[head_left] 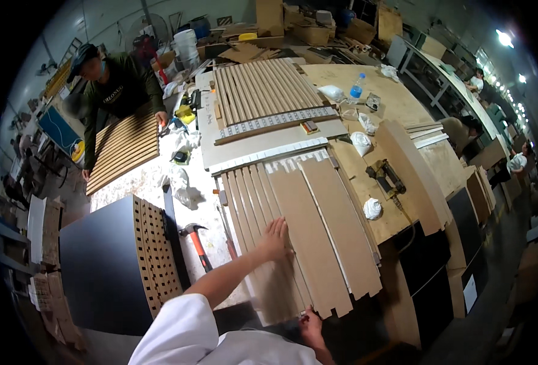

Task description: Assembling and aligning wooden slats onto a panel base using a hammer, ruler, and cloth.

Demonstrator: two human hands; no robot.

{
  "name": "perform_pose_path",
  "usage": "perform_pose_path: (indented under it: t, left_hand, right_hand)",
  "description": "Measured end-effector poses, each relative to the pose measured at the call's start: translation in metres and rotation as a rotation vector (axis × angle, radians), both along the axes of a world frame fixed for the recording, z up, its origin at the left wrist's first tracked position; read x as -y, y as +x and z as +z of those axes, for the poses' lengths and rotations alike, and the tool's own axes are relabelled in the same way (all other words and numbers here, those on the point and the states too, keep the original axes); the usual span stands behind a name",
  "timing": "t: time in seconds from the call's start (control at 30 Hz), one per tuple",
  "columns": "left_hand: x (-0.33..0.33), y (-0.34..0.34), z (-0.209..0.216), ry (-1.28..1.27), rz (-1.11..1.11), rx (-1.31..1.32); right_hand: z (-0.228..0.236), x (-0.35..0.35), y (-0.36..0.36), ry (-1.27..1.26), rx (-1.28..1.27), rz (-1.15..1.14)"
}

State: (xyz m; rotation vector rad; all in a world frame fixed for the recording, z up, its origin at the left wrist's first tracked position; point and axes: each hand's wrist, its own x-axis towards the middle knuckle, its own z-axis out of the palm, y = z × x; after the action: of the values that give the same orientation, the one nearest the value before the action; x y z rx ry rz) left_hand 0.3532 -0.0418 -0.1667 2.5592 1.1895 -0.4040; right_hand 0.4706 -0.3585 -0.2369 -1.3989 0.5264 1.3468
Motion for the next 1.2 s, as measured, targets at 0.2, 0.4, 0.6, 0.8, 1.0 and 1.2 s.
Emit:
perform_pose_path:
  t: [0.2,0.4,0.6,0.8,1.0,1.2]
  left_hand:
    - [-0.01,-0.01,0.0,-0.033,0.013,0.051]
    - [0.031,0.016,0.012,-0.028,0.098,0.197]
    - [0.079,0.059,0.01,-0.042,-0.067,0.205]
    - [0.098,0.111,0.0,0.057,-0.17,0.242]
    - [0.112,0.137,0.005,0.054,-0.154,0.052]
    - [0.118,0.153,0.019,0.017,-0.142,-0.011]
  right_hand:
    - [0.015,-0.001,-0.003,0.082,0.023,0.131]
    - [0.024,0.07,0.024,0.271,0.002,-0.031]
    - [0.033,0.059,0.097,0.155,0.395,-0.057]
    - [0.034,0.046,0.138,0.147,0.384,0.227]
    - [0.043,0.043,0.155,0.164,0.268,0.131]
    - [0.028,0.049,0.164,0.228,0.36,0.154]
